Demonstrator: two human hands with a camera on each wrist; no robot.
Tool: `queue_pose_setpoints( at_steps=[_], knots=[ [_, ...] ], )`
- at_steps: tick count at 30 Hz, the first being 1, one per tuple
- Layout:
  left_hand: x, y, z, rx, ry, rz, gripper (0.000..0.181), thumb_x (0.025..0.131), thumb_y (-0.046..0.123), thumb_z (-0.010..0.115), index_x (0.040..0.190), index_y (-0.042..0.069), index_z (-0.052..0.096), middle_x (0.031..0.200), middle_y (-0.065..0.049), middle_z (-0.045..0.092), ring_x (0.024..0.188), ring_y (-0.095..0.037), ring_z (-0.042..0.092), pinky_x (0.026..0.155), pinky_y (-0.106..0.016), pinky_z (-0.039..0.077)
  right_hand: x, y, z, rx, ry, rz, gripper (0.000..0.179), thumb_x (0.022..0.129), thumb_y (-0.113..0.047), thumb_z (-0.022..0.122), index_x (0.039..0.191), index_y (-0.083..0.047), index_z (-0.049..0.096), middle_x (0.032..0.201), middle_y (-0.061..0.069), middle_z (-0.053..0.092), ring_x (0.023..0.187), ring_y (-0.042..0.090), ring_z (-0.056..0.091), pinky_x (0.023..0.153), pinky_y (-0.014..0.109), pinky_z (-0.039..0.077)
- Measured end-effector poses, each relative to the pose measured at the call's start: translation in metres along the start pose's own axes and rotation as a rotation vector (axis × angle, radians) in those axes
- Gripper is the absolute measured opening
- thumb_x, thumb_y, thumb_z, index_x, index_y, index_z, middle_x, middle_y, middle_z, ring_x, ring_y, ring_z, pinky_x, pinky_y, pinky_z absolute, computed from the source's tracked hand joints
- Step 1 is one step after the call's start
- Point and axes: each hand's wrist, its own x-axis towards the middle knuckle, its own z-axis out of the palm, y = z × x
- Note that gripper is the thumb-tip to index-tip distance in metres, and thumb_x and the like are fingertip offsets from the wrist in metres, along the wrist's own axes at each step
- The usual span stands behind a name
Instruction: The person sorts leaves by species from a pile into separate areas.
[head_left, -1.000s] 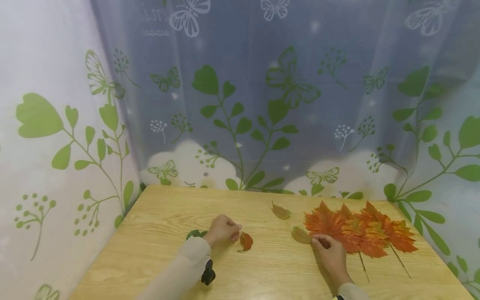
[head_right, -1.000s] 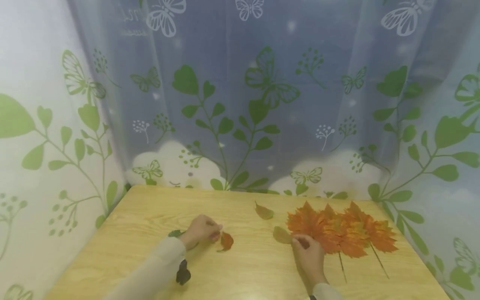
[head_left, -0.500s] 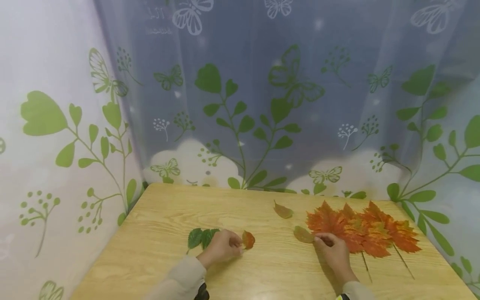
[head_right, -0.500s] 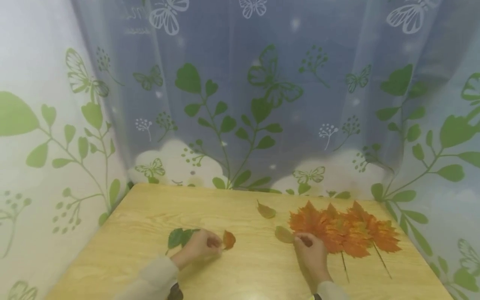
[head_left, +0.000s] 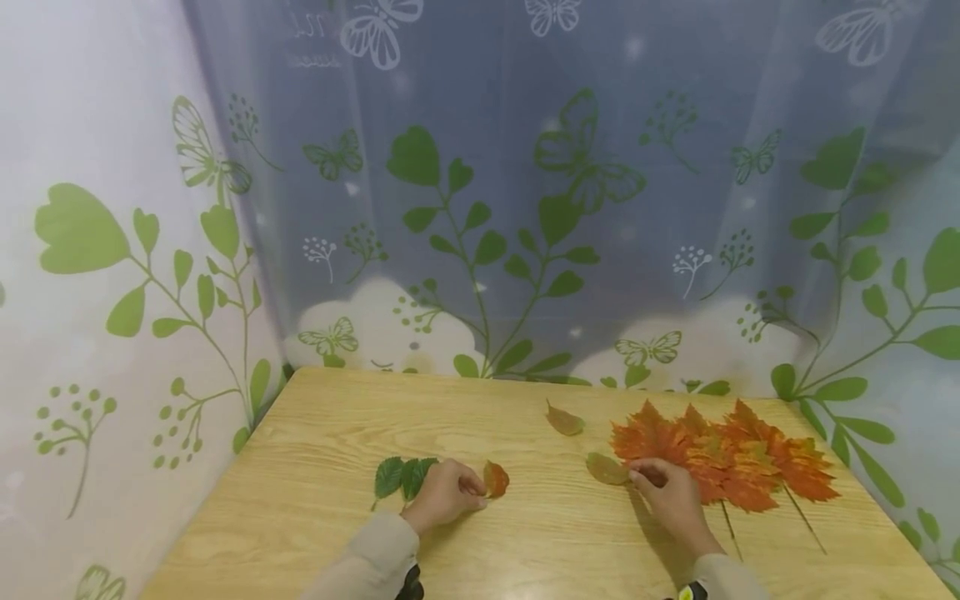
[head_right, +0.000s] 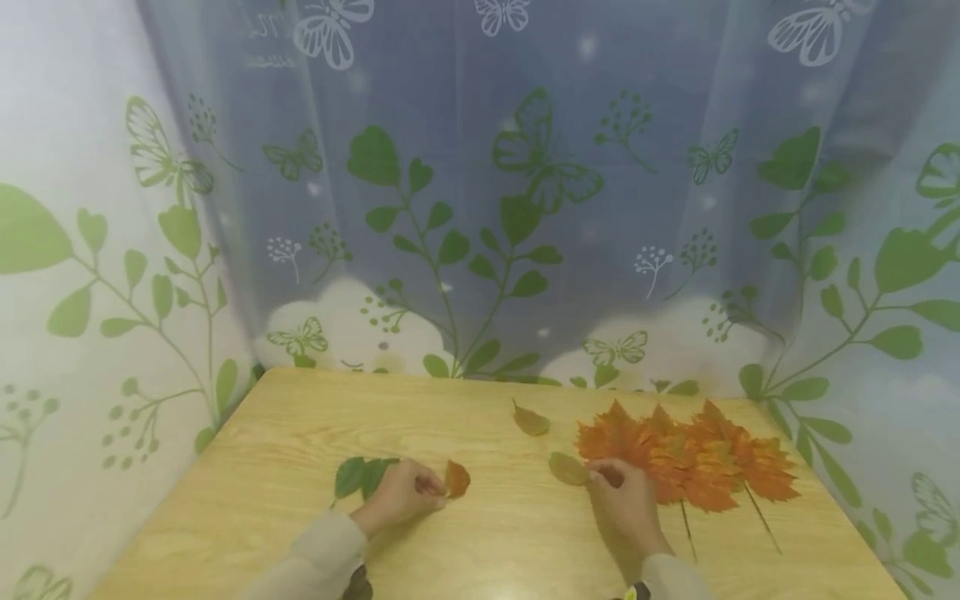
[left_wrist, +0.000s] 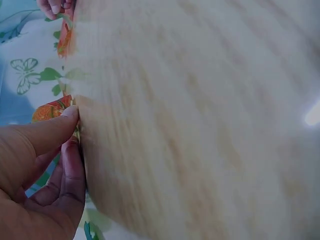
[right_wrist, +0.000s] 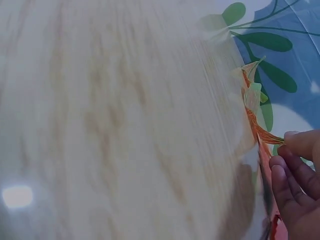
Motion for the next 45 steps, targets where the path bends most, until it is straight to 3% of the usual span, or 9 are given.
queue_pose_setpoints(
  at_steps=[5, 12, 19, 27, 34, 39, 45],
  knots=[
    [-0.001, -0.001, 0.000, -0.032, -0.004, -0.003, 0.008, 0.075, 0.006, 0.080, 0.078, 0.004, 0.074, 0.073, -0.001, 0.069, 0.064, -0.006, 0.056, 0.058, -0.023, 0.047, 0.002, -0.002, -0.005, -0.078, -0.045, 0.001, 0.019, 0.091, -0.014, 0.066, 0.108, -0.005, 0.070, 0.096, 0.007, 0.071, 0.083, 0.017, 0.066, 0.070, 0.032, 0.054],
    [-0.001, -0.002, -0.002, -0.036, 0.016, 0.062, 0.007, 0.074, 0.004, 0.080, 0.076, 0.004, 0.073, 0.069, 0.005, 0.066, 0.061, -0.003, 0.054, 0.056, -0.023, 0.047, 0.006, -0.003, -0.012, -0.215, -0.063, -0.090, 0.015, 0.088, -0.012, 0.069, 0.103, -0.009, 0.071, 0.094, 0.004, 0.070, 0.079, 0.015, 0.065, 0.066, 0.031, 0.054],
    [0.000, -0.003, 0.000, -0.061, -0.009, -0.039, 0.007, 0.075, 0.006, 0.080, 0.078, 0.005, 0.075, 0.073, 0.001, 0.069, 0.064, -0.005, 0.056, 0.058, -0.022, 0.047, 0.007, -0.006, -0.017, -0.280, -0.088, -0.167, 0.015, 0.086, -0.008, 0.071, 0.100, -0.007, 0.071, 0.094, 0.005, 0.068, 0.080, 0.019, 0.065, 0.067, 0.035, 0.055],
    [0.001, -0.003, 0.000, -0.053, -0.013, -0.040, 0.006, 0.076, 0.007, 0.080, 0.079, 0.005, 0.075, 0.074, -0.001, 0.070, 0.064, -0.005, 0.056, 0.058, -0.023, 0.048, 0.010, -0.004, -0.013, -0.381, -0.092, -0.264, 0.014, 0.083, -0.002, 0.072, 0.092, -0.012, 0.074, 0.086, 0.000, 0.067, 0.073, 0.012, 0.060, 0.061, 0.030, 0.051],
    [0.002, -0.004, 0.000, -0.063, -0.016, -0.053, 0.005, 0.076, 0.007, 0.080, 0.078, 0.006, 0.075, 0.073, 0.000, 0.070, 0.064, -0.005, 0.056, 0.059, -0.023, 0.047, 0.011, -0.005, -0.011, -0.443, -0.084, -0.310, 0.014, 0.082, 0.000, 0.071, 0.091, -0.011, 0.074, 0.085, 0.003, 0.068, 0.072, 0.017, 0.062, 0.060, 0.033, 0.051],
    [0.001, -0.003, 0.001, -0.065, -0.011, -0.053, 0.006, 0.076, 0.007, 0.080, 0.077, 0.005, 0.074, 0.072, 0.001, 0.069, 0.064, -0.006, 0.055, 0.058, -0.023, 0.047, 0.011, -0.003, -0.009, -0.450, -0.083, -0.309, 0.013, 0.082, 0.000, 0.072, 0.088, -0.011, 0.074, 0.083, 0.003, 0.068, 0.073, 0.018, 0.063, 0.062, 0.034, 0.052],
    [0.000, -0.003, 0.001, -0.059, -0.012, -0.052, 0.005, 0.076, 0.007, 0.079, 0.077, 0.005, 0.074, 0.072, 0.001, 0.069, 0.064, -0.006, 0.054, 0.059, -0.023, 0.046, 0.008, -0.002, -0.006, -0.372, -0.027, -0.247, 0.008, 0.083, -0.004, 0.072, 0.089, -0.008, 0.074, 0.081, 0.001, 0.070, 0.071, 0.014, 0.064, 0.061, 0.032, 0.053]
  ],
)
